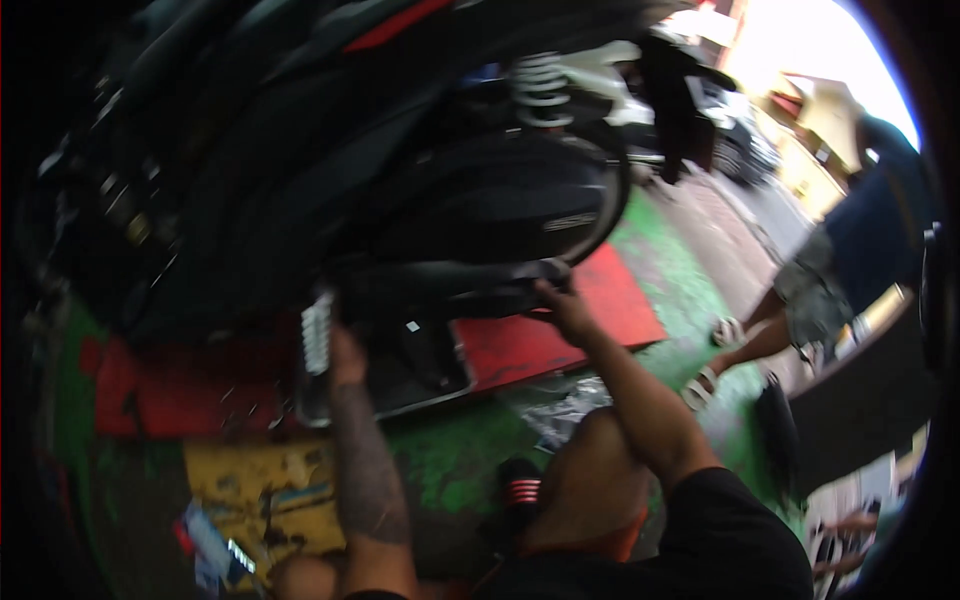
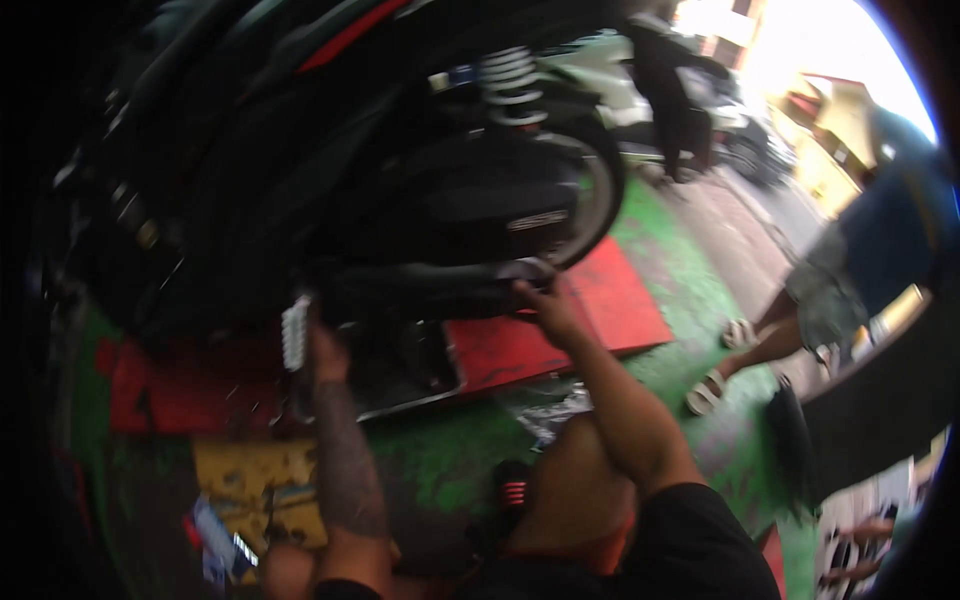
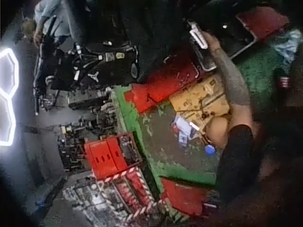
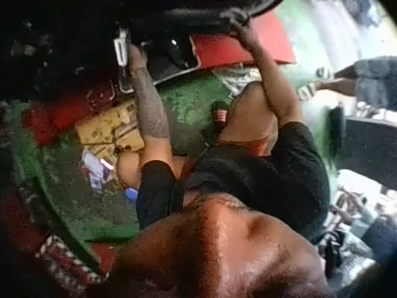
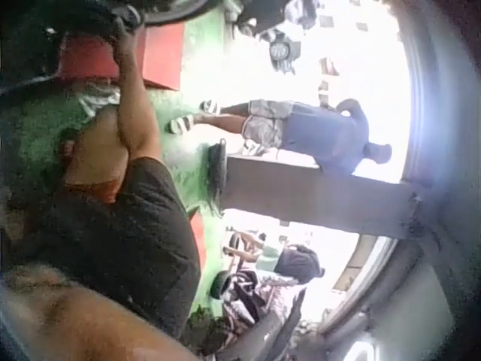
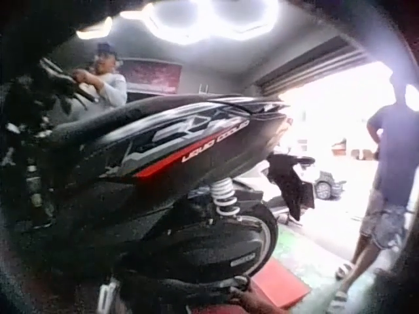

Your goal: Performing maintenance and repair on a motorcycle, including removing engine components and using power tools.

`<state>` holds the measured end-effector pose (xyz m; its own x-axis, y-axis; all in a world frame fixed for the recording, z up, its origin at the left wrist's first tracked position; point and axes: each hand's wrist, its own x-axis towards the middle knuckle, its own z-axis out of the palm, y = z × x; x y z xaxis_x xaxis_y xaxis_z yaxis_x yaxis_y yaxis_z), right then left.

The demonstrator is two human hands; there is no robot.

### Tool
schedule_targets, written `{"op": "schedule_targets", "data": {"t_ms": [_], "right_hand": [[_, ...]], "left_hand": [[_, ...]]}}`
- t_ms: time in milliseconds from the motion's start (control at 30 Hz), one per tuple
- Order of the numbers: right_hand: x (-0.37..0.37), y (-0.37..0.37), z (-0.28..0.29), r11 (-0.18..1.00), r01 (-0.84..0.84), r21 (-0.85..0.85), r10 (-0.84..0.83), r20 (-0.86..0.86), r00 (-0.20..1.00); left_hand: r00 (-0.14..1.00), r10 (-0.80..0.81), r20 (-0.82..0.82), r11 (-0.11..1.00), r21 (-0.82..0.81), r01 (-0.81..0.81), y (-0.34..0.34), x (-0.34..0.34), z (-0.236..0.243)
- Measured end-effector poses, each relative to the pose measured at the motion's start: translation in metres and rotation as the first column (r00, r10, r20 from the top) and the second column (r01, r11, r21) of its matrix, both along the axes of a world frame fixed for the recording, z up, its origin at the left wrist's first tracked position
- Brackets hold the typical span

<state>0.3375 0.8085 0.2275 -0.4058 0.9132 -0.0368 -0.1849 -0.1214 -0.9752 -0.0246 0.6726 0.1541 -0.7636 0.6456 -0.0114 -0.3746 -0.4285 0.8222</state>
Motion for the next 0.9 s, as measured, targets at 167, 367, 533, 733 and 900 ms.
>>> {"op": "schedule_targets", "data": {"t_ms": [167,367,533,733,900], "right_hand": [[-0.017,-0.011,0.009,0.994,-0.065,-0.091,0.065,0.000,0.998],[-0.024,-0.014,0.007,0.996,-0.081,-0.045,0.080,-0.012,0.997],[-0.017,-0.011,0.000,0.997,-0.073,-0.017,0.073,-0.009,0.997],[-0.020,-0.010,0.002,0.994,-0.107,0.023,0.106,0.061,0.993],[-0.013,-0.008,-0.001,0.994,-0.111,0.009,0.111,0.068,0.992]], "left_hand": [[0.998,-0.061,0.016,0.996,0.070,0.060,-0.018,0.011,0.031],[0.987,-0.093,0.130,0.964,0.261,0.056,-0.026,0.001,0.023],[0.985,-0.115,0.127,0.887,0.460,0.044,-0.015,0.009,0.013],[0.994,0.045,0.096,0.906,0.415,-0.081,0.003,0.002,-0.014],[0.999,-0.004,-0.052,0.920,0.392,0.024,0.009,-0.001,-0.031]]}}
